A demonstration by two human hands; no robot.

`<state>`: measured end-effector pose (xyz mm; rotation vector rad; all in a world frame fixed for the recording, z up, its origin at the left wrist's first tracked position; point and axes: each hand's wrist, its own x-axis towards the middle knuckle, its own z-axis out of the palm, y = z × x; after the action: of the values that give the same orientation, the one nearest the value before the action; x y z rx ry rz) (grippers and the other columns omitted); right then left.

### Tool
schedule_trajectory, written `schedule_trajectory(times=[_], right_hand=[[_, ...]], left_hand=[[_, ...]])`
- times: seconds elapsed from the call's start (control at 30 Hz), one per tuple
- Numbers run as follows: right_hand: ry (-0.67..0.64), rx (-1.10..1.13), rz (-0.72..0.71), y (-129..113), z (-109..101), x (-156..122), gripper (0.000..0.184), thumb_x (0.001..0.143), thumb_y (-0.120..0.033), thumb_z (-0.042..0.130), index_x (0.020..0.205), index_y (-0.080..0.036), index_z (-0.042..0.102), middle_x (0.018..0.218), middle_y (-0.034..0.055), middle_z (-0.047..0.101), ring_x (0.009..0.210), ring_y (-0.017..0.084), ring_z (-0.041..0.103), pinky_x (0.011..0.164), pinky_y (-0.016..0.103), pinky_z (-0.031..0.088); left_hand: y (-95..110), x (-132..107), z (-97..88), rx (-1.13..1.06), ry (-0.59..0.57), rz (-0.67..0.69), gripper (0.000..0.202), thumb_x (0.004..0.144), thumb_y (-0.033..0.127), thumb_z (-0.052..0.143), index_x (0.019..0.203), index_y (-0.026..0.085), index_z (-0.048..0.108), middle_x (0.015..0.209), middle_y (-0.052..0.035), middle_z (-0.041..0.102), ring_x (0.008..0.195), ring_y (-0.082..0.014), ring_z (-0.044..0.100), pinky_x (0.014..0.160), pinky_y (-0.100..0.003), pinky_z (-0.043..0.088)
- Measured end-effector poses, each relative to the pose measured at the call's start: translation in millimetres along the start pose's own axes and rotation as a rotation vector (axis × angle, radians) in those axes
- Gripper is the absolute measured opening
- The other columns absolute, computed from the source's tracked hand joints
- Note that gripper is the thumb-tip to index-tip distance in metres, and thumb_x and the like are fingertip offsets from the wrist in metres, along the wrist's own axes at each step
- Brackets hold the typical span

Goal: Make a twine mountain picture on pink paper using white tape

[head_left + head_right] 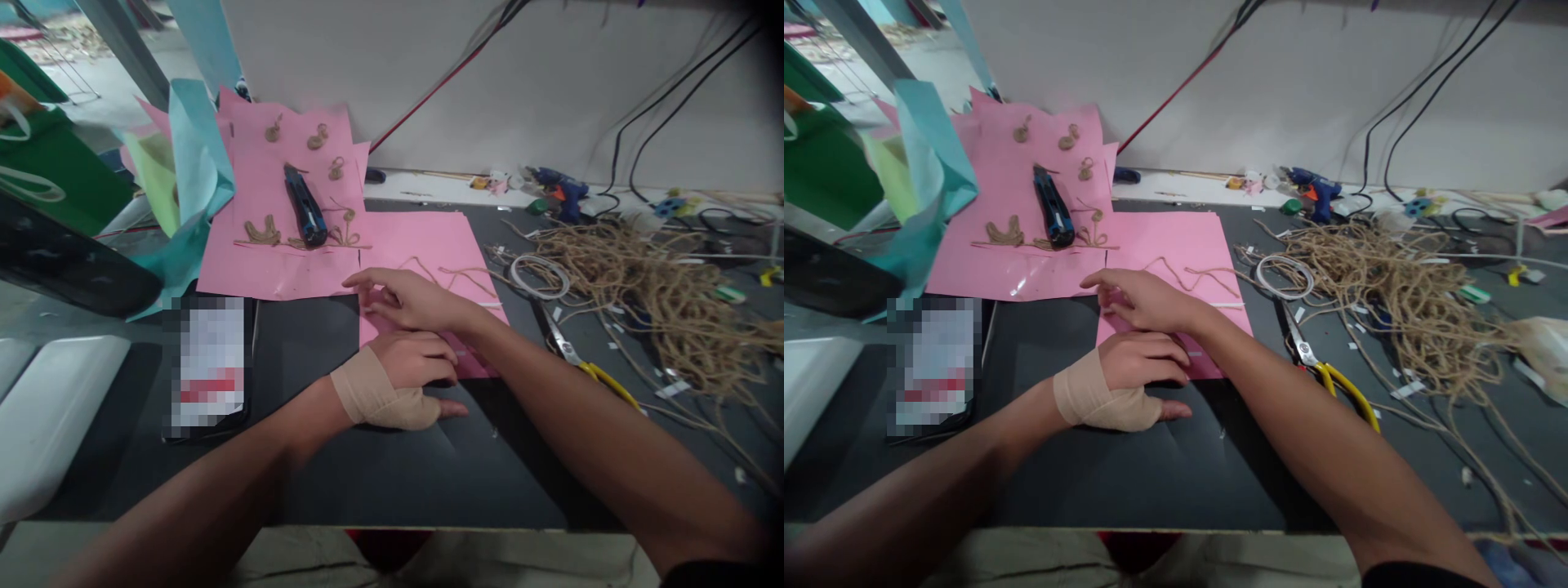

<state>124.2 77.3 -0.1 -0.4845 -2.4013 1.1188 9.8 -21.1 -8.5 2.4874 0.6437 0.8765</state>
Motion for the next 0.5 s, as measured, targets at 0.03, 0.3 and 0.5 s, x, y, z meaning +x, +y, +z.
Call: schedule_trajectory(times=[0.03, 0.3, 0.5], right_hand=[[-0.008, 0.008, 0.005, -0.5, -0.2, -0.1, 0.052, 0.084, 0.0, 0.048, 0.132, -0.019, 0.053, 0.105, 0.0051, 0.068, 0.093, 0.014, 0.063, 0.085, 0.031, 0.05], [-0.016, -0.025, 0.005, -2.4, -0.8, 0.3, 0.052, 0.084, 0.0, 0.046, 0.133, -0.016, 0.053, 0.101, 0.0053, 0.069, 0.09, 0.015, 0.063, 0.084, 0.031, 0.05], [0.006, -0.058, -0.012, 0.4, 0.1, 0.4, 0.051, 0.083, -0.001, 0.048, 0.13, -0.018, 0.055, 0.117, 0.0077, 0.066, 0.102, 0.017, 0.063, 0.092, 0.036, 0.05]], left_hand=[[0.1, 0.2, -0.3, 0.001, -0.002, -0.002, 0.033, 0.083, 0.047, 0.07, 0.087, 0.014, 0.075, 0.101, -0.0092, 0.075, 0.093, -0.0209, 0.069, 0.087, -0.033, 0.056], [0.8, 0.4, -1.5, -0.001, -0.019, -0.008, 0.032, 0.083, 0.046, 0.071, 0.087, 0.015, 0.075, 0.101, -0.0093, 0.075, 0.095, -0.0218, 0.069, 0.088, -0.033, 0.055], [0.2, 0.7, -0.8, -0.001, -0.006, -0.001, 0.032, 0.082, 0.046, 0.072, 0.086, 0.014, 0.075, 0.1, -0.0097, 0.075, 0.094, -0.0214, 0.07, 0.087, -0.032, 0.055]])
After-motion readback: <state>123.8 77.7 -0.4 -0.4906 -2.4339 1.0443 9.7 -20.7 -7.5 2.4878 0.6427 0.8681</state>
